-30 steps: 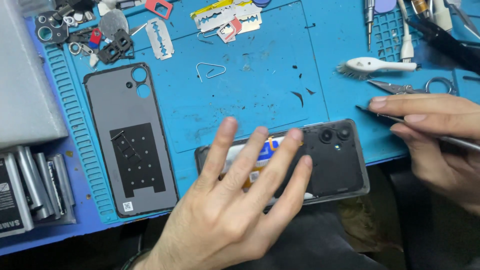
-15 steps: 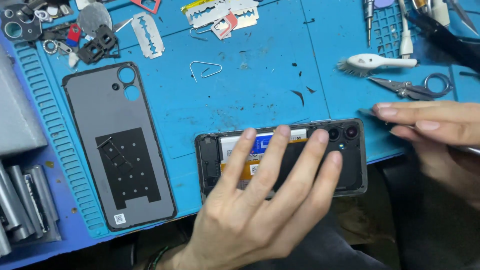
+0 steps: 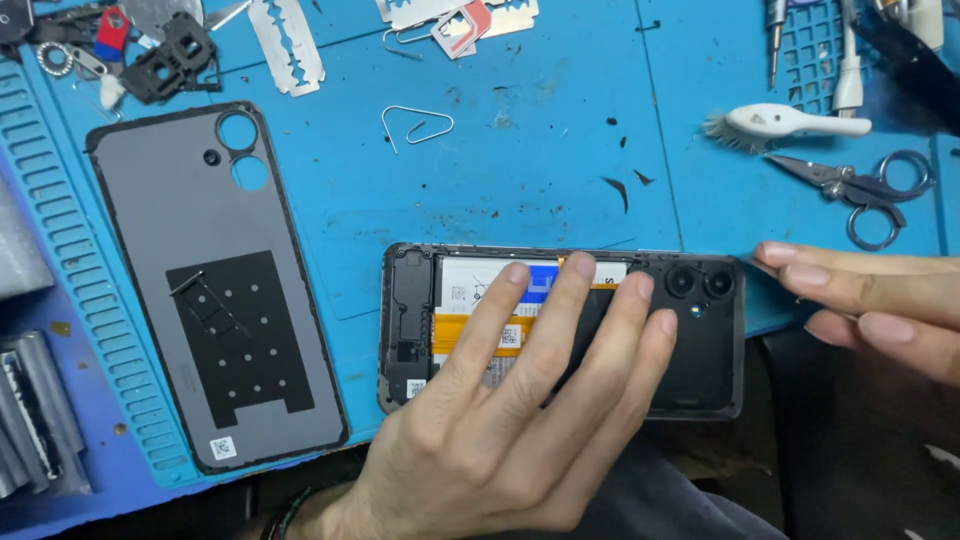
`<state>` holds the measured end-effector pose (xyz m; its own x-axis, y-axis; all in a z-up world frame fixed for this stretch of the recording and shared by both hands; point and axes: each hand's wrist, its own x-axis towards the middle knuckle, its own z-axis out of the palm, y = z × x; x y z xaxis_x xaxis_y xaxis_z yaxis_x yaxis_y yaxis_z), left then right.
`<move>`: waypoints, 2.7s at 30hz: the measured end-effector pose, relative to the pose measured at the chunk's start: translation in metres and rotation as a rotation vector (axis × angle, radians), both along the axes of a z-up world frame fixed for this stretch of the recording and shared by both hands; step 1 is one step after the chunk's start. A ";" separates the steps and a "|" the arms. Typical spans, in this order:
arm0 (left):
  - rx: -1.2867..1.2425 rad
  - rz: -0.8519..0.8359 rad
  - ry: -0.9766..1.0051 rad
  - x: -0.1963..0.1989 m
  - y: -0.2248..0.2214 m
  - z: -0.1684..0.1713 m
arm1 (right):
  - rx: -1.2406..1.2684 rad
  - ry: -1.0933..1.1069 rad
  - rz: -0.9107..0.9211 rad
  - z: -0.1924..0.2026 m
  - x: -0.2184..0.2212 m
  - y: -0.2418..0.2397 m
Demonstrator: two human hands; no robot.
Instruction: Scraping adhesive residue from a mobile phone frame and cleaning the camera area using a pry tool and cotton swab.
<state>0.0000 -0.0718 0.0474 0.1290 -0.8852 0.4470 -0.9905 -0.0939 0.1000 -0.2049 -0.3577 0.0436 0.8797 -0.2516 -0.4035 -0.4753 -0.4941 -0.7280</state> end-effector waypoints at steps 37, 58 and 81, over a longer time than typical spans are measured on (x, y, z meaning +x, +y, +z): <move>-0.059 -0.022 0.117 0.003 0.018 -0.014 | 0.101 0.129 -0.211 0.005 0.039 0.010; -0.032 -0.012 0.111 0.006 0.017 -0.015 | 0.017 -0.056 0.101 0.018 0.058 0.028; -0.055 -0.022 0.071 0.006 0.016 -0.015 | 0.127 0.117 -0.233 0.012 0.052 0.030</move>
<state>0.0061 -0.0555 0.0327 0.1430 -0.8624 0.4855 -0.9826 -0.0650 0.1740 -0.1529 -0.3276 0.0554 0.7498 -0.3823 -0.5401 -0.6496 -0.2699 -0.7108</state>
